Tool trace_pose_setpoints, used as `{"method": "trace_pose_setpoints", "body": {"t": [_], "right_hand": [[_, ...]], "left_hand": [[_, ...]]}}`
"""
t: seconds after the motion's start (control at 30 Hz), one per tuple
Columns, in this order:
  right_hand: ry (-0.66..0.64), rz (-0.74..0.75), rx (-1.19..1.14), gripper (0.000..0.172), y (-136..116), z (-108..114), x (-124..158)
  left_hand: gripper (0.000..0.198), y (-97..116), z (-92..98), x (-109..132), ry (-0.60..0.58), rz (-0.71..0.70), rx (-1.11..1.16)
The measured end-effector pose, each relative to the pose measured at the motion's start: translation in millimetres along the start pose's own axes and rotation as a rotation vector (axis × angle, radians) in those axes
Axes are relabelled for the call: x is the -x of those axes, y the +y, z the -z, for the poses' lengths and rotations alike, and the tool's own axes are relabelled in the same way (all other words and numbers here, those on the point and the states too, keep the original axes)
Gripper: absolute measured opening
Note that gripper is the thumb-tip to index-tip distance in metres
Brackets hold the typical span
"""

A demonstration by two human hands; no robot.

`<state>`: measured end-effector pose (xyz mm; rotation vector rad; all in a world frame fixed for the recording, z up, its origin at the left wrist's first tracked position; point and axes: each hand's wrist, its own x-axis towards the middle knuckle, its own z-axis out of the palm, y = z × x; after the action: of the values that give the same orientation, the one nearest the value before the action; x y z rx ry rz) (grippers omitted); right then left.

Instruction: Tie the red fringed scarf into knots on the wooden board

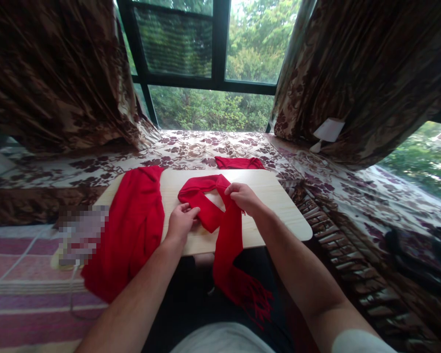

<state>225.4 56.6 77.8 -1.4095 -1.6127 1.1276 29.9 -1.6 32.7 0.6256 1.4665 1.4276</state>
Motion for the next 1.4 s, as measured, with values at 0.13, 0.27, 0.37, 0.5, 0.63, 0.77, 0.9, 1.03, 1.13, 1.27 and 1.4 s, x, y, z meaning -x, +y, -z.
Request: {"method": "trace_pose_setpoints", "body": {"t": [0.13,0.27,0.37,0.5,0.63,0.77,0.9,1.03,1.13,1.27,1.4], "right_hand": [[0.005,0.112,0.510,0.024,13,-1,-1],[-0.075,0.146,0.872,0.017,19,-6,6],[-0.045,0.232,0.985,0.017,17,-11,13],[-0.037,0.390,1.009,0.023,14,-18,15],[-0.073,0.372,0.848,0.033,19,-26,8],[-0.083,0.368,0.645,0.015,28,-35,3],[0.078,0.476,0.442,0.013,27,-41,6],[0.050,0.421,0.345,0.015,23,-45,8],[0.015,0.292,0.270,0.021,26,-49,5],[0.018,0.250,0.179,0.020,30,-53,-1],[0.019,0.238,0.106,0.019,31,-55,-7]], "left_hand": [[0.031,-5,3.2,0,-0.016,-0.054,-0.294],[0.026,-11,8.3,-3,-0.133,-0.094,-0.571],[0.029,-12,8.7,-6,-0.184,-0.115,-0.609],[0.028,-9,5.6,-7,-0.191,-0.042,-0.480],[0.026,-11,6.5,-8,-0.188,-0.024,-0.430],[0.027,-19,10.9,-12,-0.183,-0.063,-0.388],[0.028,-22,12.6,-11,-0.186,-0.096,-0.309],[0.031,-20,13.0,-7,-0.148,-0.135,-0.264],[0.031,-16,13.9,-4,-0.126,-0.138,-0.235],[0.032,-15,15.1,-1,-0.099,-0.111,-0.082],[0.026,-18,16.8,9,-0.039,-0.302,-0.071]]}}
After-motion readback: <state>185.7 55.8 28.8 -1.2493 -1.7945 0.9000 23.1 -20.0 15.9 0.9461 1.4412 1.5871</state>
